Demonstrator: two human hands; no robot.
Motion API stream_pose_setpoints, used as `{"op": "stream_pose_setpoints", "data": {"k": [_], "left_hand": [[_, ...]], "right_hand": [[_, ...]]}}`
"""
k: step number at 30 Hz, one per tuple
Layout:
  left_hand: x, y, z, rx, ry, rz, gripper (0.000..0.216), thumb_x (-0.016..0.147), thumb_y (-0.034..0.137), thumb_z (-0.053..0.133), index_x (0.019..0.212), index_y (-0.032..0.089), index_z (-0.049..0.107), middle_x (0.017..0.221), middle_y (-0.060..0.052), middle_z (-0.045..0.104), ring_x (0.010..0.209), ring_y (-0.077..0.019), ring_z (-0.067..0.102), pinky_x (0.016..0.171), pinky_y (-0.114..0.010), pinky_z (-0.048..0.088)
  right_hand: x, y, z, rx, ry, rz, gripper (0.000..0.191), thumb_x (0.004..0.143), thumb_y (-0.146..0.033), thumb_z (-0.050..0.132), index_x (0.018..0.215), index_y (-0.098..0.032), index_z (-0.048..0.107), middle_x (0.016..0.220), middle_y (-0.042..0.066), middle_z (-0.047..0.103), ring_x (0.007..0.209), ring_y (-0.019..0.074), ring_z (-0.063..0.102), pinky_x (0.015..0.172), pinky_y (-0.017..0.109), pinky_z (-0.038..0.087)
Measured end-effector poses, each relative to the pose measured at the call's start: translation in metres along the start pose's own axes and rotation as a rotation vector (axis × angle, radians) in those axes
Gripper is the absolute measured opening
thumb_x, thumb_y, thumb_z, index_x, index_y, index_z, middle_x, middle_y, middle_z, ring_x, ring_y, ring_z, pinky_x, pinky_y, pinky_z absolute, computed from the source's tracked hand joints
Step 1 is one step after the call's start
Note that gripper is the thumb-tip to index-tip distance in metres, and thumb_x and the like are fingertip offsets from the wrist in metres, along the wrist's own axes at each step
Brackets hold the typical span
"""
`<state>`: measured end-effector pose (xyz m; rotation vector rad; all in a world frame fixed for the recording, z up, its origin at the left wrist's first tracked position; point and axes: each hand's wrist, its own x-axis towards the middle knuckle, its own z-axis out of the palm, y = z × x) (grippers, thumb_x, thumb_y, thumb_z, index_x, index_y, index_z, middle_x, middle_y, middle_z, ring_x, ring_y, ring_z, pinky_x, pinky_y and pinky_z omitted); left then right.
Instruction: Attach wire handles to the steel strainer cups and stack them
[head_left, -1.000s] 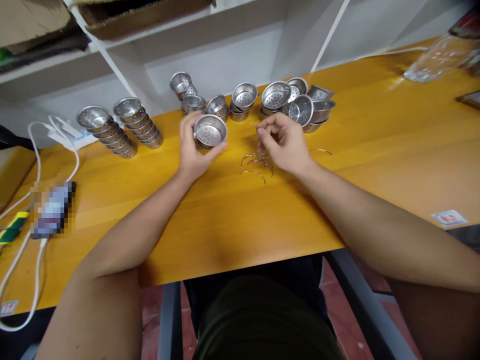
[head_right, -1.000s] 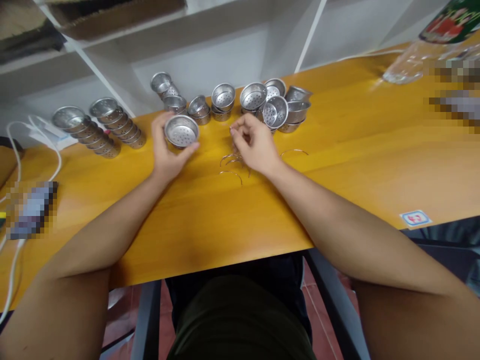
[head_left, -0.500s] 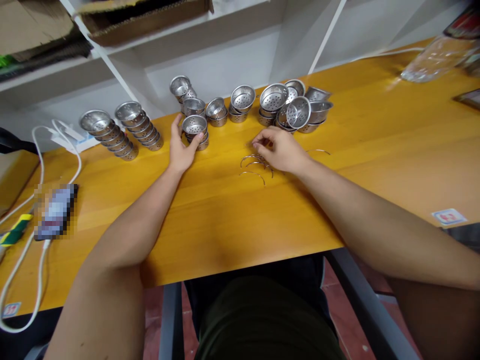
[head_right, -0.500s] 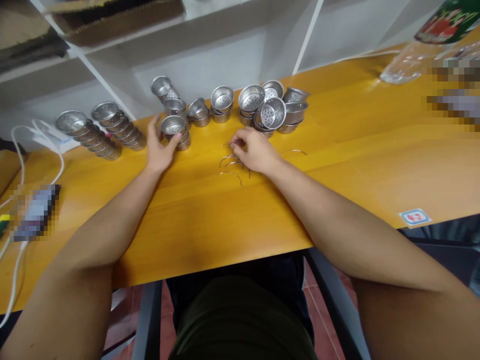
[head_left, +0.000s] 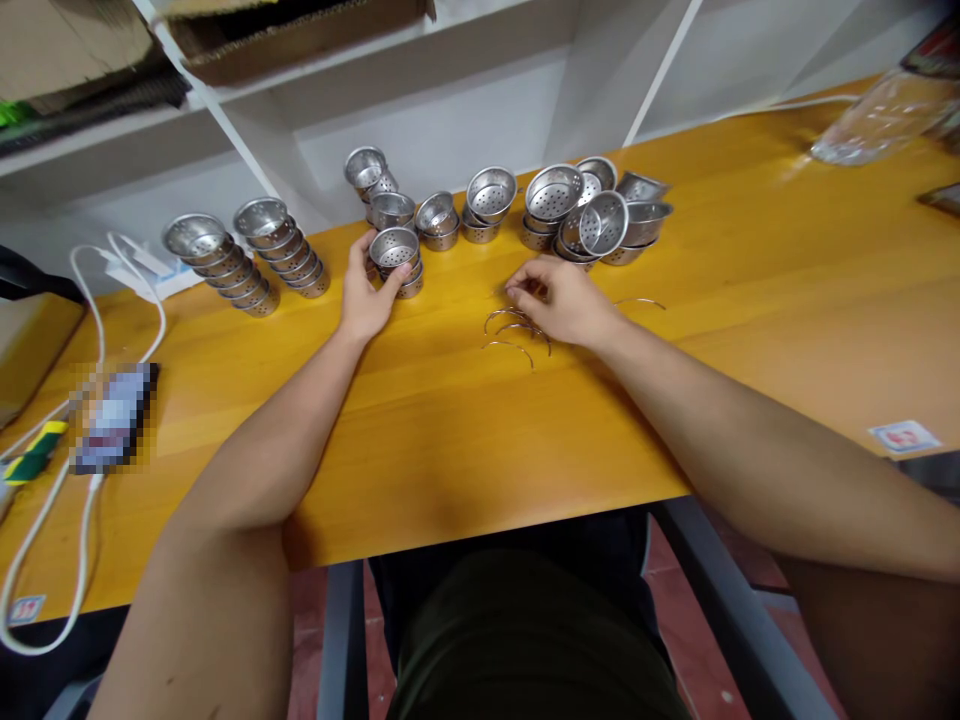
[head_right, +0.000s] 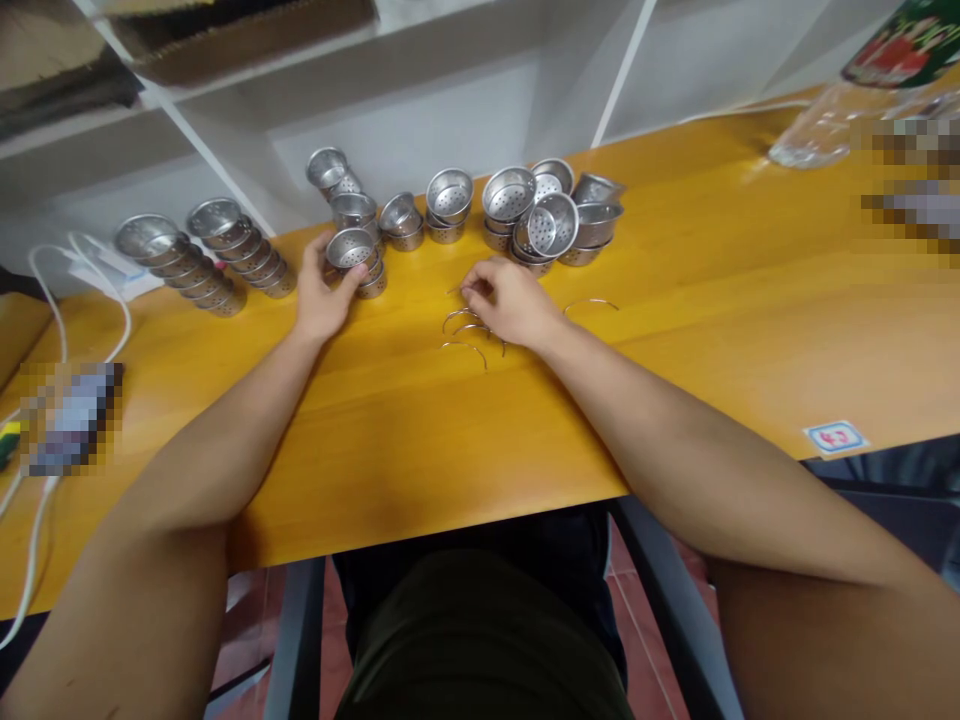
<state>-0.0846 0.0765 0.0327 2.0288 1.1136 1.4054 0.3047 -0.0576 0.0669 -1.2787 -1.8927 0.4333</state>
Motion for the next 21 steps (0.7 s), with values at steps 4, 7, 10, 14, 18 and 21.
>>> {"op": "stream_pose_setpoints", "data": {"k": [4,7,10,14,18,21], "left_hand": [[-0.002,0.003,0.0,0.015,-0.047,0.011,0.125,0.092,0.115,0.089,0.179,0.029,0.059,0.184,-0.026,0.071,0.181,-0.0492,0.069,0.154,-0.074,0.057],[-0.006,0.009,0.003,-0.009,-0.122,0.029,0.121,0.096,0.111,0.089,0.182,0.032,0.057,0.187,-0.025,0.071,0.181,-0.0477,0.069,0.15,-0.069,0.062],[-0.014,0.023,0.011,-0.07,-0.216,0.043,0.12,0.097,0.108,0.092,0.184,0.034,0.057,0.19,-0.024,0.069,0.18,-0.0479,0.072,0.144,-0.066,0.069],[-0.026,0.047,0.027,-0.15,-0.353,0.053,0.118,0.1,0.103,0.094,0.187,0.034,0.055,0.193,-0.024,0.068,0.179,-0.0483,0.073,0.14,-0.065,0.073],[-0.034,0.06,0.038,-0.232,-0.43,0.067,0.115,0.104,0.098,0.093,0.19,0.035,0.053,0.193,-0.023,0.069,0.179,-0.0469,0.074,0.141,-0.066,0.072],[-0.036,0.062,0.04,-0.258,-0.442,0.069,0.115,0.104,0.098,0.094,0.191,0.035,0.053,0.196,-0.023,0.067,0.182,-0.0472,0.071,0.142,-0.065,0.072]], "right_hand": [[0.0,0.003,0.0,-0.022,-0.004,0.006,0.013,0.108,-0.038,0.085,0.106,-0.026,0.088,0.113,0.015,0.09,0.102,0.0361,0.082,0.105,0.062,0.074],[-0.001,0.004,0.0,-0.048,-0.011,0.003,0.013,0.108,-0.037,0.084,0.11,-0.026,0.089,0.118,0.018,0.089,0.108,0.0398,0.085,0.111,0.068,0.075],[-0.002,-0.003,-0.001,-0.037,0.022,-0.029,0.028,0.11,-0.043,0.084,0.129,-0.024,0.091,0.13,0.022,0.088,0.125,0.0464,0.086,0.12,0.073,0.074],[-0.006,-0.026,0.0,0.037,-0.02,-0.185,0.066,0.119,-0.063,0.078,0.175,-0.028,0.08,0.171,0.021,0.082,0.16,0.0494,0.078,0.142,0.074,0.065],[-0.008,-0.042,0.009,0.12,-0.112,-0.285,0.085,0.126,-0.079,0.067,0.196,-0.03,0.065,0.2,0.017,0.064,0.188,0.0474,0.059,0.159,0.072,0.05],[-0.007,-0.043,0.016,0.164,-0.088,-0.217,0.095,0.126,-0.091,0.06,0.198,-0.029,0.064,0.197,0.02,0.068,0.179,0.0479,0.068,0.155,0.072,0.055]]}}
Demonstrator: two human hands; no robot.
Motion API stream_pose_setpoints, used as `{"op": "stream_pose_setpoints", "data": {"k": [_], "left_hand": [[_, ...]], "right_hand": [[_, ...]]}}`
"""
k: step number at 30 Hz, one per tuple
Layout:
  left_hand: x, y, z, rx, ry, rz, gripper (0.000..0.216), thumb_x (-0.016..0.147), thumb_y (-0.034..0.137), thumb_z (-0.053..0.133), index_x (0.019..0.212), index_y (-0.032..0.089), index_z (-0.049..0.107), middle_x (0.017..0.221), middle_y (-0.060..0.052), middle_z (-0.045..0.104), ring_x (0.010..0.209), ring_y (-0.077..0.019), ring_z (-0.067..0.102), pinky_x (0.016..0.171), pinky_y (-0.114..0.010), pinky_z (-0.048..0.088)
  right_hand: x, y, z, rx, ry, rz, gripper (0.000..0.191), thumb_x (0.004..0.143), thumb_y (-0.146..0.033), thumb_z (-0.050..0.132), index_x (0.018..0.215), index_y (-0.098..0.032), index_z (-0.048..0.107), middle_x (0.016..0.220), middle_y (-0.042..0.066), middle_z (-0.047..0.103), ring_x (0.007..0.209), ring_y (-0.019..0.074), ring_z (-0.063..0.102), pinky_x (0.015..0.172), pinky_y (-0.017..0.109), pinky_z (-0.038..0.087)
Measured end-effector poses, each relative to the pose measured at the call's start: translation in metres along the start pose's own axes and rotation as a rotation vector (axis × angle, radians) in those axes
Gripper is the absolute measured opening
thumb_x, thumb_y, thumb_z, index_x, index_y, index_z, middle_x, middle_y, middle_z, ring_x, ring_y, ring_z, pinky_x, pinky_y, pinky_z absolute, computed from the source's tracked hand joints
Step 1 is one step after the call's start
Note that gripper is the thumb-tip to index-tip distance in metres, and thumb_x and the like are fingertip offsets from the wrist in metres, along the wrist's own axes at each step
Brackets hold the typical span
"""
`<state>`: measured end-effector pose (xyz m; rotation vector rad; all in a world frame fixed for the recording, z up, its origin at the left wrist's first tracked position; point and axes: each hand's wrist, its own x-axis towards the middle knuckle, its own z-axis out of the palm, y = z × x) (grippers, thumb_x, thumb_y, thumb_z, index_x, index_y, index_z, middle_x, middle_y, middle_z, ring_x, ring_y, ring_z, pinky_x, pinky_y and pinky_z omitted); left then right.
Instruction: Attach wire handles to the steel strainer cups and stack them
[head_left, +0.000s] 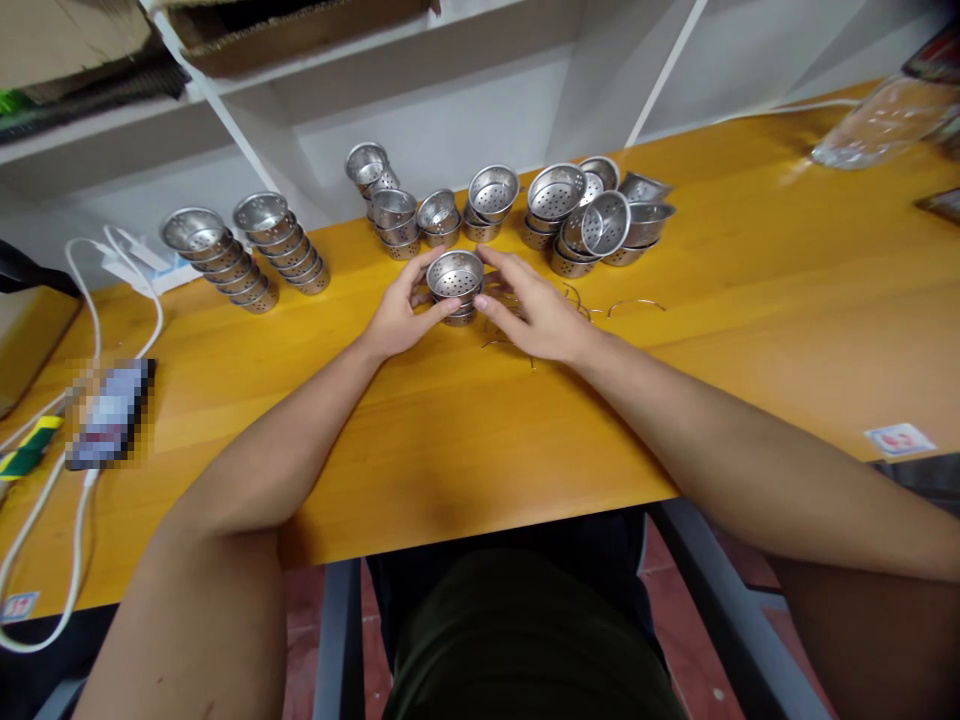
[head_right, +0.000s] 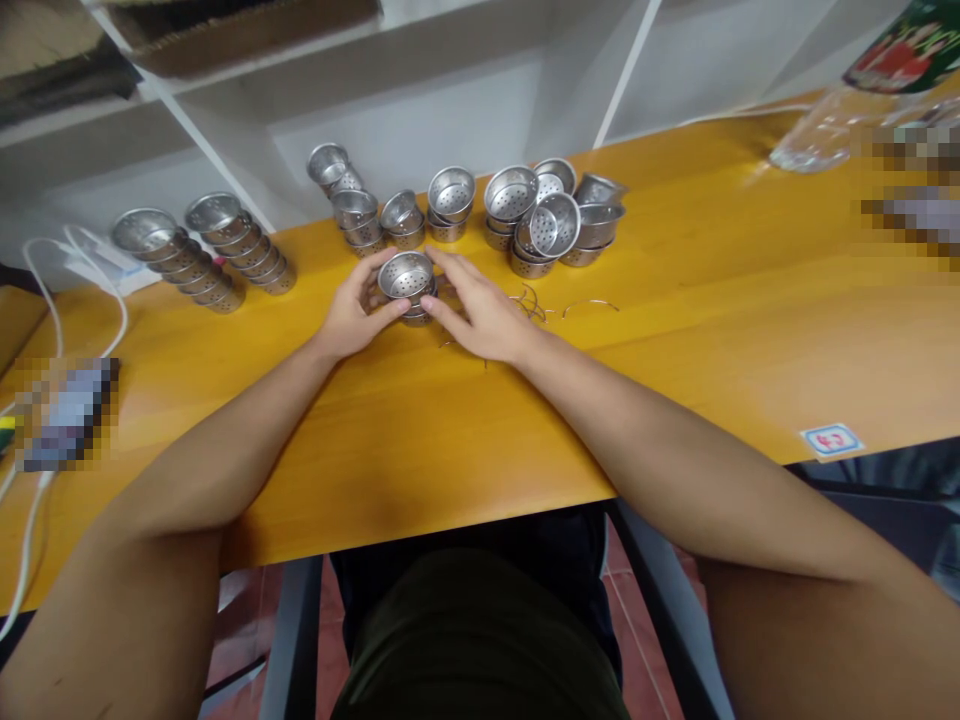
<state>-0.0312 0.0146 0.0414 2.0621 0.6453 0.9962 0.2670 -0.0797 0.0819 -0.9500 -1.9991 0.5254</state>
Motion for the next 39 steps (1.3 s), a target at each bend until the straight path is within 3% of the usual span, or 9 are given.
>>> {"op": "stream_pose_setpoints", "data": {"k": [3,7,19,24,29,33,36,39], "left_hand": [[-0.001,-0.001,-0.001,-0.008,0.001,-0.02,0.116,0.104,0.1,0.091,0.192,0.035,0.053,0.198,-0.022,0.065,0.184,-0.0476,0.07,0.143,-0.066,0.072],[0.001,-0.004,-0.001,-0.007,0.023,-0.037,0.116,0.103,0.105,0.089,0.19,0.036,0.057,0.197,-0.021,0.067,0.182,-0.0479,0.071,0.144,-0.069,0.07],[0.006,0.002,-0.004,-0.011,0.023,0.0,0.106,0.101,0.1,0.096,0.181,0.036,0.065,0.184,-0.019,0.077,0.172,-0.046,0.079,0.139,-0.069,0.073],[0.007,0.008,-0.003,-0.014,0.004,-0.023,0.107,0.1,0.102,0.095,0.179,0.036,0.064,0.182,-0.018,0.078,0.173,-0.0451,0.078,0.142,-0.068,0.071],[0.006,0.01,0.002,0.0,-0.001,0.008,0.102,0.106,0.099,0.091,0.179,0.034,0.06,0.184,-0.019,0.077,0.175,-0.0436,0.077,0.136,-0.061,0.076],[0.004,0.001,-0.002,0.054,0.019,0.01,0.106,0.108,0.1,0.086,0.187,0.036,0.056,0.193,-0.02,0.069,0.18,-0.0457,0.073,0.139,-0.062,0.073],[0.007,-0.013,-0.024,0.171,0.112,0.013,0.109,0.108,0.108,0.078,0.188,0.036,0.058,0.2,-0.021,0.063,0.185,-0.0487,0.067,0.149,-0.07,0.065],[0.009,-0.031,-0.06,0.371,0.218,0.01,0.106,0.108,0.11,0.073,0.182,0.034,0.067,0.204,-0.021,0.058,0.196,-0.0491,0.052,0.165,-0.076,0.042]], "right_hand": [[0.002,0.003,0.003,0.018,0.046,0.033,0.101,0.124,-0.099,0.053,0.192,-0.027,0.072,0.184,0.021,0.079,0.166,0.0478,0.078,0.15,0.072,0.06],[0.004,0.003,0.002,0.016,0.08,0.06,0.105,0.121,-0.107,0.047,0.183,-0.029,0.081,0.176,0.019,0.085,0.164,0.0463,0.081,0.149,0.067,0.061],[0.006,-0.001,0.003,0.046,0.118,0.085,0.085,0.127,-0.096,0.056,0.167,-0.031,0.094,0.17,0.014,0.09,0.168,0.0483,0.08,0.153,0.075,0.057],[0.006,-0.003,0.003,0.031,0.117,0.091,0.083,0.128,-0.093,0.055,0.166,-0.031,0.094,0.172,0.014,0.09,0.168,0.047,0.08,0.153,0.072,0.058],[0.004,0.007,0.004,0.02,0.112,0.041,0.088,0.13,-0.09,0.052,0.176,-0.024,0.088,0.179,0.018,0.085,0.17,0.0484,0.08,0.153,0.073,0.058],[0.0,0.021,0.006,0.012,0.04,-0.013,0.097,0.127,-0.092,0.059,0.196,-0.025,0.07,0.192,0.017,0.075,0.177,0.0477,0.074,0.155,0.072,0.057],[-0.003,0.026,0.005,-0.017,0.009,-0.036,0.1,0.126,-0.088,0.064,0.206,-0.027,0.055,0.197,0.017,0.069,0.176,0.0483,0.074,0.154,0.073,0.058],[-0.004,0.024,0.002,-0.052,0.016,-0.071,0.094,0.128,-0.08,0.064,0.207,-0.031,0.052,0.197,0.018,0.068,0.175,0.0498,0.073,0.152,0.077,0.059]]}}
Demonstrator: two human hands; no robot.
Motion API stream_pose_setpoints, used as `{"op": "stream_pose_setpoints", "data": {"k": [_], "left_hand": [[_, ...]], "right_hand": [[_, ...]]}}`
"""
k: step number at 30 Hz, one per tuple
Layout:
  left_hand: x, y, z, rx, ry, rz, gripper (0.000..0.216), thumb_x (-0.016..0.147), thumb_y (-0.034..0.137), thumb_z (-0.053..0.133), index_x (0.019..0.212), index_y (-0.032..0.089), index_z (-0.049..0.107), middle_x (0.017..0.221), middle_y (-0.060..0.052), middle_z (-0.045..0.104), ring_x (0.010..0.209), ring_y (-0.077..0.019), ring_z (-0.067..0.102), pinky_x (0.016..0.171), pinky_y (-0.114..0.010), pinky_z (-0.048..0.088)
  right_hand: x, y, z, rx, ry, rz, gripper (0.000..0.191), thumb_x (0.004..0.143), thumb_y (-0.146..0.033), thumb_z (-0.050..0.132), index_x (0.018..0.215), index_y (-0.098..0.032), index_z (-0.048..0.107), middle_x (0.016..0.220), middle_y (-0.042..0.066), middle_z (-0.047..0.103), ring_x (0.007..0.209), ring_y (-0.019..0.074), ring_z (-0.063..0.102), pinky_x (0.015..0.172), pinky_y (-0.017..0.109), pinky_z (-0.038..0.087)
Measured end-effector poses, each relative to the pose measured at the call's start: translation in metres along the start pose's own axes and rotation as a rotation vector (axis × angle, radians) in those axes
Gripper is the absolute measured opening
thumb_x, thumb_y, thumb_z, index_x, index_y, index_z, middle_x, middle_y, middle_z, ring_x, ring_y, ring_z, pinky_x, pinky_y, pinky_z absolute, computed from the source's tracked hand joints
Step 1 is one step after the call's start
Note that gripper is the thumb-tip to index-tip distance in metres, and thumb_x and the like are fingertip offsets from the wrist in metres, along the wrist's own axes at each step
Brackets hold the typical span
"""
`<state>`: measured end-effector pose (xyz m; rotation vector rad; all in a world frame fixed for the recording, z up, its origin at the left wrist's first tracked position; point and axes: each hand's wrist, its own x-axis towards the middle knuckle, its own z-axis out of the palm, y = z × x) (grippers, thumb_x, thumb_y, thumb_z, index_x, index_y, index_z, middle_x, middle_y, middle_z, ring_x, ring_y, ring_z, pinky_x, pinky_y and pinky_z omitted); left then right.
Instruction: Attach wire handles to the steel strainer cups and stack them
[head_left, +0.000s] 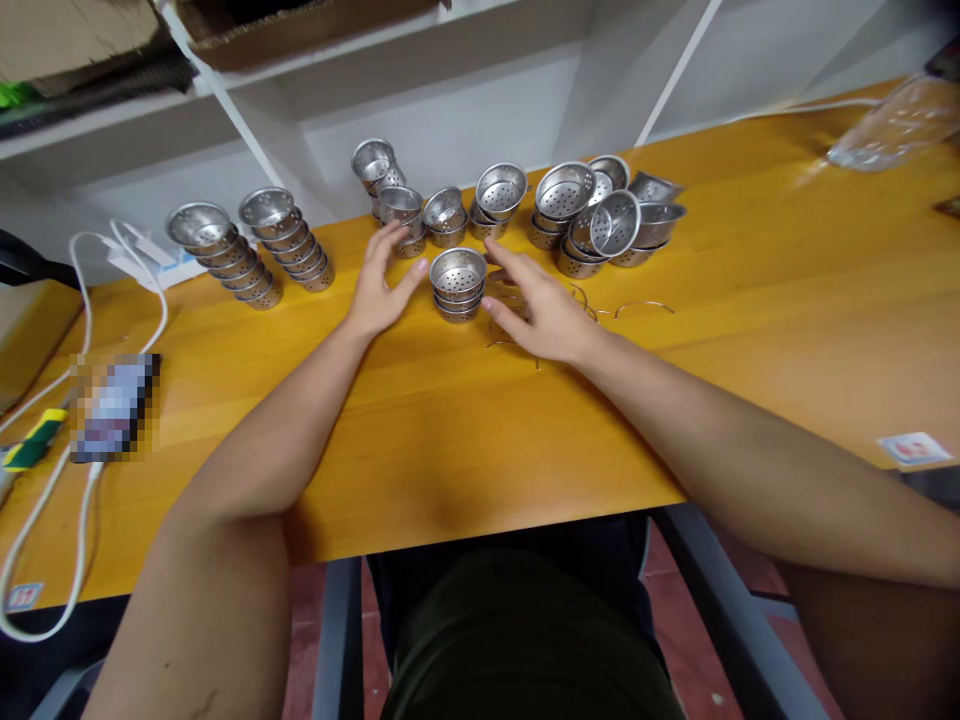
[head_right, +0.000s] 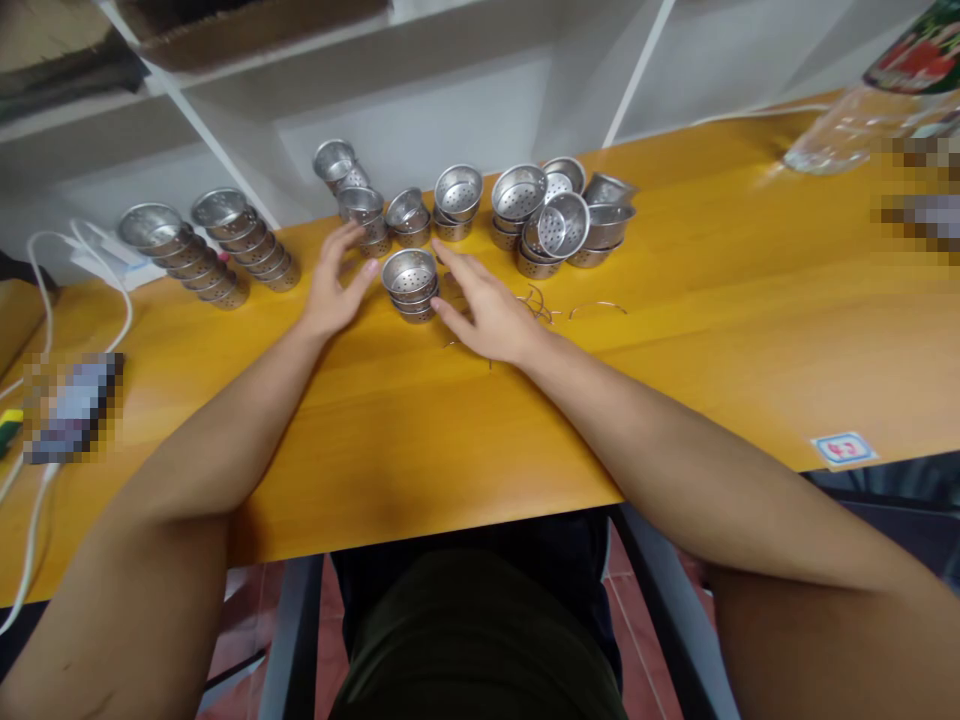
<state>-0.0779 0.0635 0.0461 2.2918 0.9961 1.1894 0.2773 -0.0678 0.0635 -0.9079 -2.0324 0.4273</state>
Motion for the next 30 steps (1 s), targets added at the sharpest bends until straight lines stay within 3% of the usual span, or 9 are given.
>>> {"op": "stream_pose_setpoints", "data": {"k": [2,4,8,12,14,18,22,26,30], "left_hand": [[0.004,-0.017,-0.013,0.115,0.026,-0.021,0.112,0.103,0.111,0.078,0.182,0.033,0.068,0.208,-0.022,0.052,0.202,-0.0505,0.042,0.169,-0.079,0.028],[0.004,-0.026,-0.019,0.183,0.006,-0.057,0.115,0.098,0.109,0.086,0.182,0.033,0.069,0.211,-0.022,0.047,0.204,-0.0531,0.037,0.169,-0.084,0.024],[0.002,-0.019,-0.015,0.25,-0.071,-0.071,0.094,0.101,0.087,0.098,0.174,0.033,0.075,0.21,-0.02,0.049,0.199,-0.0554,0.044,0.165,-0.089,0.03],[0.002,-0.003,-0.014,0.298,-0.062,-0.05,0.075,0.107,0.059,0.095,0.172,0.028,0.076,0.192,-0.021,0.067,0.186,-0.0517,0.059,0.164,-0.083,0.039],[0.002,0.0,-0.015,0.309,-0.03,-0.041,0.075,0.106,0.056,0.094,0.173,0.025,0.076,0.189,-0.023,0.066,0.186,-0.0506,0.06,0.165,-0.08,0.039],[0.004,-0.005,-0.015,0.242,0.069,-0.077,0.097,0.1,0.08,0.1,0.177,0.03,0.069,0.206,-0.022,0.047,0.201,-0.0527,0.038,0.171,-0.079,0.023],[0.004,-0.013,-0.016,0.131,0.068,-0.157,0.12,0.094,0.103,0.095,0.183,0.032,0.057,0.215,-0.023,0.034,0.207,-0.0539,0.026,0.172,-0.08,0.015],[0.007,-0.017,-0.024,0.114,0.056,-0.146,0.131,0.094,0.113,0.085,0.188,0.03,0.049,0.215,-0.026,0.031,0.208,-0.0519,0.025,0.173,-0.076,0.018],[0.011,-0.01,-0.038,0.098,-0.004,-0.033,0.131,0.094,0.118,0.08,0.191,0.035,0.049,0.213,-0.022,0.041,0.205,-0.0497,0.036,0.172,-0.073,0.025]], "right_hand": [[0.0,-0.004,-0.002,-0.028,0.013,-0.029,0.085,0.129,-0.075,0.063,0.203,-0.033,0.058,0.194,0.018,0.069,0.179,0.0501,0.068,0.154,0.078,0.055],[0.0,-0.009,-0.003,-0.048,0.018,-0.046,0.075,0.129,-0.071,0.065,0.194,-0.033,0.069,0.188,0.019,0.071,0.18,0.0503,0.067,0.155,0.078,0.053],[0.0,-0.017,0.001,-0.056,-0.001,-0.039,0.059,0.127,-0.061,0.072,0.179,-0.033,0.078,0.181,0.02,0.072,0.177,0.0504,0.068,0.153,0.077,0.055],[-0.001,-0.016,-0.001,-0.072,0.028,-0.04,0.051,0.124,-0.051,0.073,0.171,-0.031,0.08,0.177,0.021,0.074,0.173,0.0498,0.07,0.15,0.077,0.057],[-0.001,-0.013,-0.004,-0.081,0.044,-0.031,0.049,0.123,-0.051,0.075,0.167,-0.031,0.081,0.175,0.021,0.075,0.171,0.05,0.071,0.15,0.078,0.057],[0.0,-0.007,-0.007,-0.098,0.077,-0.024,0.048,0.122,-0.055,0.077,0.163,-0.031,0.084,0.169,0.021,0.078,0.167,0.0506,0.074,0.147,0.079,0.059],[0.001,-0.006,-0.008,-0.091,0.099,-0.025,0.047,0.121,-0.058,0.077,0.159,-0.031,0.084,0.164,0.021,0.079,0.162,0.051,0.076,0.145,0.08,0.06],[0.001,-0.008,-0.01,-0.101,0.1,0.003,0.04,0.12,-0.058,0.078,0.148,-0.03,0.083,0.154,0.02,0.081,0.154,0.0511,0.077,0.141,0.081,0.061],[0.0,-0.01,-0.014,-0.107,0.108,0.025,0.033,0.12,-0.056,0.077,0.141,-0.031,0.081,0.146,0.019,0.081,0.146,0.0497,0.079,0.137,0.08,0.064]]}}
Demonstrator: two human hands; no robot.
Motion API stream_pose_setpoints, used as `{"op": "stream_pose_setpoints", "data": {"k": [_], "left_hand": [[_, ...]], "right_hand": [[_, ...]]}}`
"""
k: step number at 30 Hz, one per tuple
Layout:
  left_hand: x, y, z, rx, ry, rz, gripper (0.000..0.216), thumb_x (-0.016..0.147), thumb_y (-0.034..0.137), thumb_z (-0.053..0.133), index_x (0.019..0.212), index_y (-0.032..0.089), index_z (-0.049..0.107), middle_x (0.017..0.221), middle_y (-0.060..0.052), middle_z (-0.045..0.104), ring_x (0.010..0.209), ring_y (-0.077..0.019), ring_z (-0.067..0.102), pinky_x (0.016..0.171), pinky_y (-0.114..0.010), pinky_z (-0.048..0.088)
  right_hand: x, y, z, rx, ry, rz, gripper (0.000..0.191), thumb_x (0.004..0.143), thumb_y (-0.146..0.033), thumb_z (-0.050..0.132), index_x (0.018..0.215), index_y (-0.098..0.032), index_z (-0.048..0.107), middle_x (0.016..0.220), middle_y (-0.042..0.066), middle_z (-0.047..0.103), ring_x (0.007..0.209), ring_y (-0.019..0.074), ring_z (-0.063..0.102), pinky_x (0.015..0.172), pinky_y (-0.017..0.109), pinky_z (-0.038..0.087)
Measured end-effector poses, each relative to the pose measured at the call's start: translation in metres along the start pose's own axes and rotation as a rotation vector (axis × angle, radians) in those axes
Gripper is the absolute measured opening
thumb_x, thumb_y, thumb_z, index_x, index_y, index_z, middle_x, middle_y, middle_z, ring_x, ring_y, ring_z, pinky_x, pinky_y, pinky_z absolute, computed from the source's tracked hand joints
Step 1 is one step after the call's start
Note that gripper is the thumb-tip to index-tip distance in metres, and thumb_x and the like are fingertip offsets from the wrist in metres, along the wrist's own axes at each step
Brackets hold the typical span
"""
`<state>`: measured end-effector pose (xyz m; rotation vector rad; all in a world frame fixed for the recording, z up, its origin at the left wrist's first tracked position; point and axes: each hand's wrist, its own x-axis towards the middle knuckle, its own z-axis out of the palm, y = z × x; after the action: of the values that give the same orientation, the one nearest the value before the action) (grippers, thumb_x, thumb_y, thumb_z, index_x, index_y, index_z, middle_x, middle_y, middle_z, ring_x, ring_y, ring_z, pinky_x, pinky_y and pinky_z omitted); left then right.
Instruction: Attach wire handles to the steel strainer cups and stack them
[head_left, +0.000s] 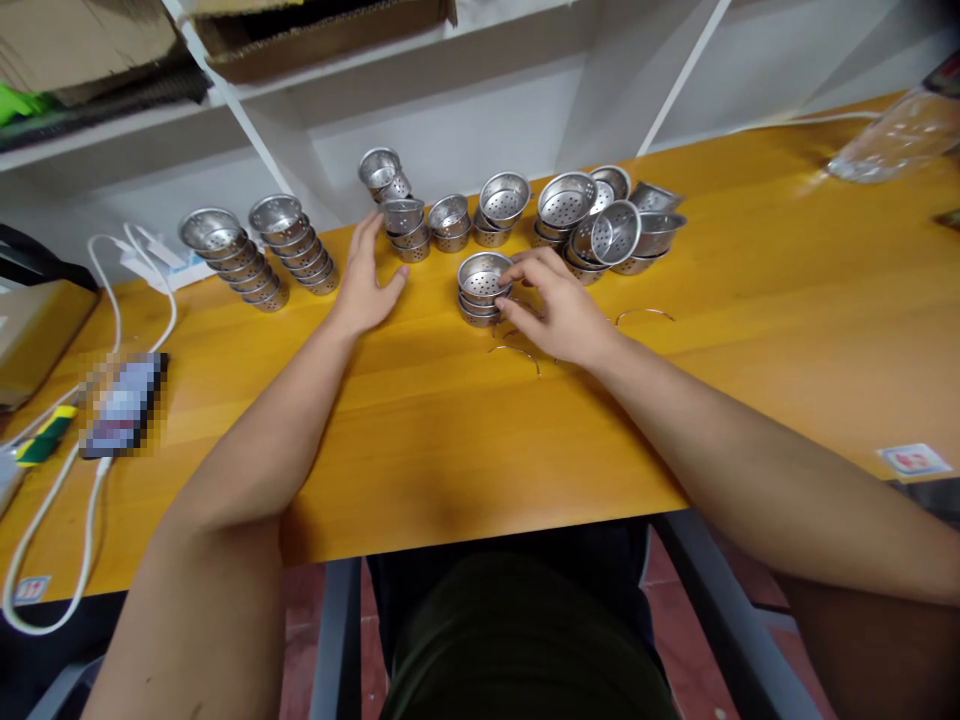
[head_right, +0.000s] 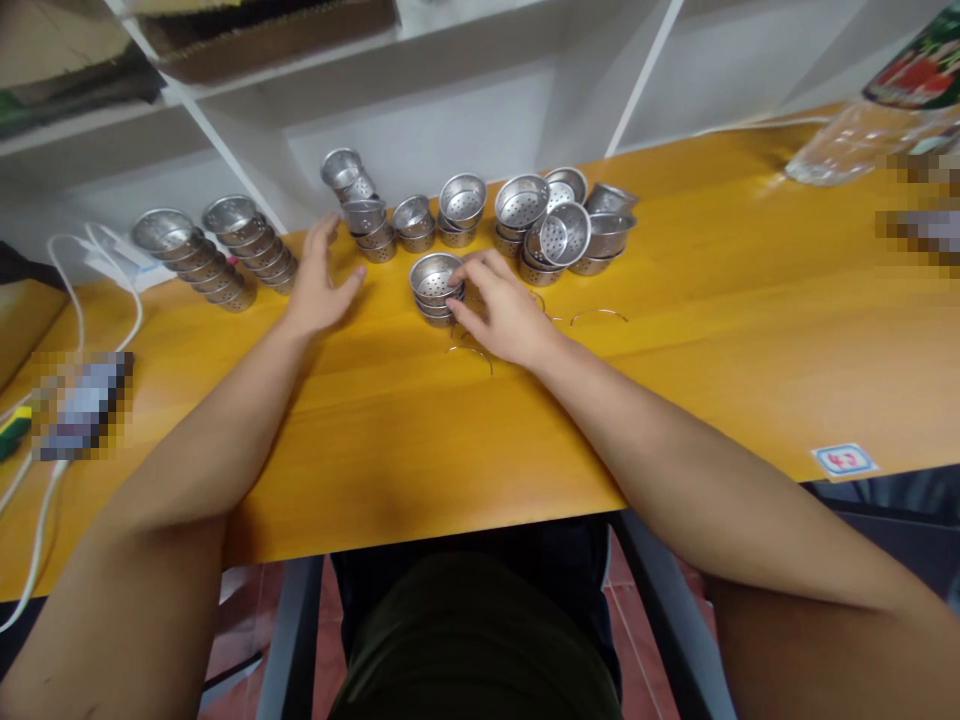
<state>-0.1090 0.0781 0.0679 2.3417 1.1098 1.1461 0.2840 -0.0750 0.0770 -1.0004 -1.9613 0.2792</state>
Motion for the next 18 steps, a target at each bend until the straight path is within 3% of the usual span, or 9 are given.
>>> {"op": "stream_pose_setpoints", "data": {"k": [6,9,11,14,18], "left_hand": [[0.018,-0.001,-0.006,0.027,-0.066,0.054,0.12,0.099,0.11,0.085,0.189,0.036,0.057,0.215,-0.013,0.043,0.204,-0.0485,0.036,0.174,-0.076,0.024],[0.041,-0.02,0.0,0.041,-0.048,0.014,0.112,0.1,0.104,0.09,0.185,0.036,0.062,0.213,-0.005,0.048,0.204,-0.0473,0.031,0.174,-0.082,0.016],[0.057,-0.034,0.004,0.058,-0.023,-0.028,0.105,0.098,0.101,0.093,0.177,0.035,0.068,0.21,-0.003,0.052,0.203,-0.0471,0.032,0.173,-0.085,0.014],[0.075,-0.048,0.007,0.1,-0.013,-0.077,0.092,0.095,0.106,0.091,0.154,0.037,0.077,0.2,-0.006,0.063,0.199,-0.0449,0.04,0.171,-0.085,0.023],[0.079,-0.045,0.002,0.105,0.025,-0.069,0.082,0.097,0.116,0.078,0.128,0.041,0.074,0.184,-0.006,0.071,0.185,-0.043,0.056,0.165,-0.082,0.037]], "right_hand": [[-0.002,0.004,0.006,0.02,-0.003,0.047,0.056,0.119,-0.066,0.077,0.162,-0.03,0.072,0.154,0.019,0.079,0.132,0.0458,0.083,0.123,0.074,0.073],[-0.001,0.007,0.014,0.081,-0.002,0.123,0.065,0.118,-0.078,0.079,0.162,-0.031,0.067,0.133,0.016,0.082,0.11,0.0417,0.085,0.11,0.071,0.077],[-0.001,0.006,0.018,0.119,-0.02,0.148,0.055,0.118,-0.078,0.079,0.147,-0.032,0.07,0.114,0.011,0.082,0.097,0.0379,0.083,0.102,0.067,0.077],[0.0,-0.002,0.018,0.16,-0.061,0.105,0.037,0.118,-0.067,0.079,0.126,-0.032,0.071,0.12,0.012,0.088,0.111,0.0386,0.088,0.11,0.064,0.076],[0.0,-0.009,0.012,0.178,-0.119,0.054,0.033,0.115,-0.056,0.079,0.134,-0.029,0.08,0.148,0.015,0.094,0.14,0.0415,0.089,0.13,0.067,0.07]]}}
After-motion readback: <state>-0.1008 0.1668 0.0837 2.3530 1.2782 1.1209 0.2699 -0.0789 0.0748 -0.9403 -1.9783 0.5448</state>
